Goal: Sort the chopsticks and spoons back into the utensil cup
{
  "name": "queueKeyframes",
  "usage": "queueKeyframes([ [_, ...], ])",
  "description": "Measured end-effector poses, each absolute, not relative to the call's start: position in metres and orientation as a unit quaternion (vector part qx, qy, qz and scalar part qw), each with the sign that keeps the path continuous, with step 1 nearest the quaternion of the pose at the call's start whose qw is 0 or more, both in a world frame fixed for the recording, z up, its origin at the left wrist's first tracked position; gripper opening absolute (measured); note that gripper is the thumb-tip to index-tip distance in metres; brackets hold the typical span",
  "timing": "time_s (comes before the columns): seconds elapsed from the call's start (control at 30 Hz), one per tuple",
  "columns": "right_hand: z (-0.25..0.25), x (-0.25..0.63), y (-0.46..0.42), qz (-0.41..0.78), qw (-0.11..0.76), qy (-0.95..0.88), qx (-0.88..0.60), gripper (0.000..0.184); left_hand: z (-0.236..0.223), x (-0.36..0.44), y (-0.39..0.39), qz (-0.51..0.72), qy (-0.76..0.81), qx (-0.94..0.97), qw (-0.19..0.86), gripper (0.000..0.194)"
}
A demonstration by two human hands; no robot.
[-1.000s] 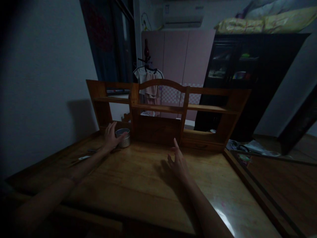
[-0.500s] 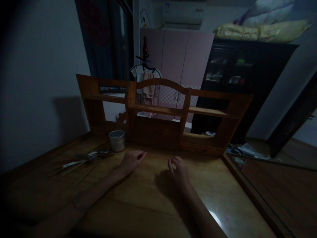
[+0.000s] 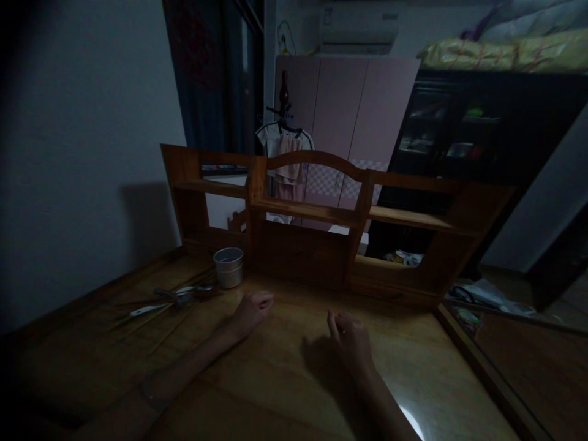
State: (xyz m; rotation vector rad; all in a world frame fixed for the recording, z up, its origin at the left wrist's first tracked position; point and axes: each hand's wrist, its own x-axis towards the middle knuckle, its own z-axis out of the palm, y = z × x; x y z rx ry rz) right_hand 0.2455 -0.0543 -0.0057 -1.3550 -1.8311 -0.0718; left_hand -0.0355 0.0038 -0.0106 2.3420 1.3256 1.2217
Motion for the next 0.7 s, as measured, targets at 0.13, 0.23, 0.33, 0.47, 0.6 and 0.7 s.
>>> queueKeyframes([
  [0.13, -0.005, 0.248, -0.052, -0.043, 0.413, -0.733, -0.540, 0.051, -0.014, -0.041, 0.007, 0.417, 0.474, 0.767, 0.115, 0.028],
  [0.23, -0.005, 0.248, -0.049, -0.055, 0.403, -0.733, -0.545, 0.052, -0.018, -0.040, 0.011, 0.428, 0.486, 0.750, 0.134, 0.030],
  [0.33, -0.004, 0.249, -0.047, -0.067, 0.398, -0.731, -0.549, 0.052, -0.021, -0.034, 0.014, 0.443, 0.492, 0.733, 0.159, 0.035],
  [0.47, -0.001, 0.253, -0.047, -0.073, 0.400, -0.725, -0.555, 0.054, -0.007, -0.039, 0.021, 0.461, 0.498, 0.711, 0.188, 0.039],
  [0.6, 0.003, 0.256, -0.049, -0.074, 0.406, -0.719, -0.560, 0.054, 0.033, -0.080, 0.032, 0.466, 0.494, 0.709, 0.191, 0.038],
  [0.7, 0.004, 0.256, -0.050, -0.066, 0.409, -0.719, -0.558, 0.053, 0.065, -0.127, 0.038, 0.424, 0.489, 0.734, 0.205, 0.040],
])
